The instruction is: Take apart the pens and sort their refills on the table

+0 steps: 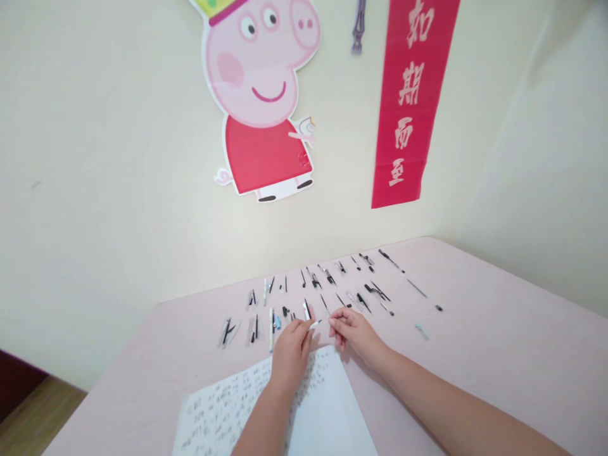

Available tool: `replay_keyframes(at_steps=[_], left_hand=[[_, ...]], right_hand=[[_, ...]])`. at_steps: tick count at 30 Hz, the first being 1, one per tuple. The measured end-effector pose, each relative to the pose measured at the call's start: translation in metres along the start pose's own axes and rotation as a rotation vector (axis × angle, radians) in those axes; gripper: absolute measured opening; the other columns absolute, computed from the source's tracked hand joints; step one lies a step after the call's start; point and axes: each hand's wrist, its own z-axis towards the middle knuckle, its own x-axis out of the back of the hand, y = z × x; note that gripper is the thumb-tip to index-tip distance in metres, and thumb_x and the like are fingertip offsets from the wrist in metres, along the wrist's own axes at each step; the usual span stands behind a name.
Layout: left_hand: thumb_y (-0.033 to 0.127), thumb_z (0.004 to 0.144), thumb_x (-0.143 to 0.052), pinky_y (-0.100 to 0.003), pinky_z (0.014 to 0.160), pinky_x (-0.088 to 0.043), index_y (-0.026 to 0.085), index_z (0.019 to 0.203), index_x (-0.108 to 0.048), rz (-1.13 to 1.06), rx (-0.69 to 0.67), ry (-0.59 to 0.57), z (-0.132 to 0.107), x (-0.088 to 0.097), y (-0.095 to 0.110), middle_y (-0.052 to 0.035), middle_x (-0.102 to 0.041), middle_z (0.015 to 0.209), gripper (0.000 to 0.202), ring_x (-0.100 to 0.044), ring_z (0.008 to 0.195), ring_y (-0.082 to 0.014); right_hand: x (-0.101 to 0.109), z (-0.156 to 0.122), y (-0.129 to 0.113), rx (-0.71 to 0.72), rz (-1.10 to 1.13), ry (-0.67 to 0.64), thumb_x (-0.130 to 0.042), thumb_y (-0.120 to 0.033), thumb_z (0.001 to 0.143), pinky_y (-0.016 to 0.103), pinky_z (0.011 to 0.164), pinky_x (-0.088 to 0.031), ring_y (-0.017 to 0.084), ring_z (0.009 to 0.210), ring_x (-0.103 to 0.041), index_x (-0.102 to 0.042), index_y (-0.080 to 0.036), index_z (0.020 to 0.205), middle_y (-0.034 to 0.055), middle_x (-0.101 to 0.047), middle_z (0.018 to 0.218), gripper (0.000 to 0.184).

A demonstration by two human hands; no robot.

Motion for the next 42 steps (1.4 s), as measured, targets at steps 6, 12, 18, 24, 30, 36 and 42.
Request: replay_keyframes(at_steps=[6,12,18,24,30,36,42], left_hand=[[0.026,0.089,-0.035,-0.033,0.079,-0.046,0.023,0.108,-0.06,-0.016,0.013,-0.016,0.0006,0.0008,0.0009,-0.0068,-0.061,0.092,0.032,-0.057,0.086,-0.0183],[0.027,0.089,-0.034,-0.034,0.078,-0.046,0.022,0.108,-0.06,-0.003,0.025,-0.033,0.0004,0.0006,0.0001,-0.0071,-0.061,0.092,0.032,-0.057,0.086,-0.0187],[0.025,0.088,-0.035,-0.033,0.077,-0.046,0.022,0.106,-0.061,0.005,0.021,-0.042,0.0003,0.0017,0.0014,-0.007,-0.061,0.092,0.031,-0.057,0.085,-0.0184],[0.024,0.087,-0.036,-0.033,0.076,-0.045,0.021,0.105,-0.061,0.016,0.014,-0.045,0.0003,0.0007,0.0003,-0.0071,-0.061,0.091,0.031,-0.057,0.085,-0.0186],[0.023,0.086,-0.039,-0.032,0.074,-0.046,0.022,0.105,-0.062,0.033,-0.002,-0.035,0.0004,-0.0009,-0.0005,-0.0071,-0.062,0.09,0.03,-0.058,0.083,-0.0183],[0.022,0.085,-0.042,-0.029,0.072,-0.046,0.023,0.104,-0.062,0.067,-0.036,-0.027,0.0003,-0.0014,-0.0002,-0.0055,-0.061,0.088,0.028,-0.058,0.081,-0.0172],[0.023,0.086,-0.041,-0.029,0.071,-0.045,0.023,0.105,-0.062,0.077,-0.054,-0.052,-0.0006,-0.0021,0.0003,-0.0057,-0.061,0.087,0.028,-0.057,0.081,-0.0172]], right_hand=[[0.0024,-0.0021,-0.0045,0.031,0.003,0.024,-0.064,-0.042,0.067,0.021,0.042,-0.037,0.007,0.045,-0.047,-0.065,-0.014,0.086,-0.0034,-0.055,0.057,0.034],[0.0026,-0.0008,-0.0039,0.062,0.02,0.004,-0.065,-0.038,0.067,0.021,0.044,-0.038,0.008,0.048,-0.049,-0.061,-0.016,0.099,-0.0038,-0.057,0.06,0.039],[0.0012,-0.0007,-0.0022,0.078,-0.031,0.017,-0.068,-0.036,0.064,0.021,0.046,-0.041,0.012,0.054,-0.057,-0.056,-0.018,0.075,-0.0022,-0.06,0.057,0.025],[0.0009,-0.0007,-0.0027,0.117,-0.096,0.027,-0.066,-0.036,0.066,0.022,0.047,-0.042,0.012,0.055,-0.057,-0.057,-0.017,0.074,-0.0017,-0.06,0.058,0.022],[0.0006,-0.0016,-0.0012,0.14,-0.16,0.04,-0.066,-0.032,0.065,0.022,0.044,-0.039,0.012,0.05,-0.054,-0.059,-0.018,0.073,-0.0023,-0.059,0.058,0.017],[-0.001,-0.0041,-0.0011,0.176,-0.253,0.034,-0.06,-0.024,0.068,0.025,0.054,-0.043,0.012,0.055,-0.054,-0.059,-0.018,0.071,-0.0014,-0.061,0.061,0.007],[-0.0001,-0.0047,0.0005,0.238,-0.356,0.007,-0.057,-0.02,0.07,0.023,0.054,-0.04,0.012,0.057,-0.052,-0.061,-0.019,0.072,-0.0017,-0.058,0.06,0.005]])
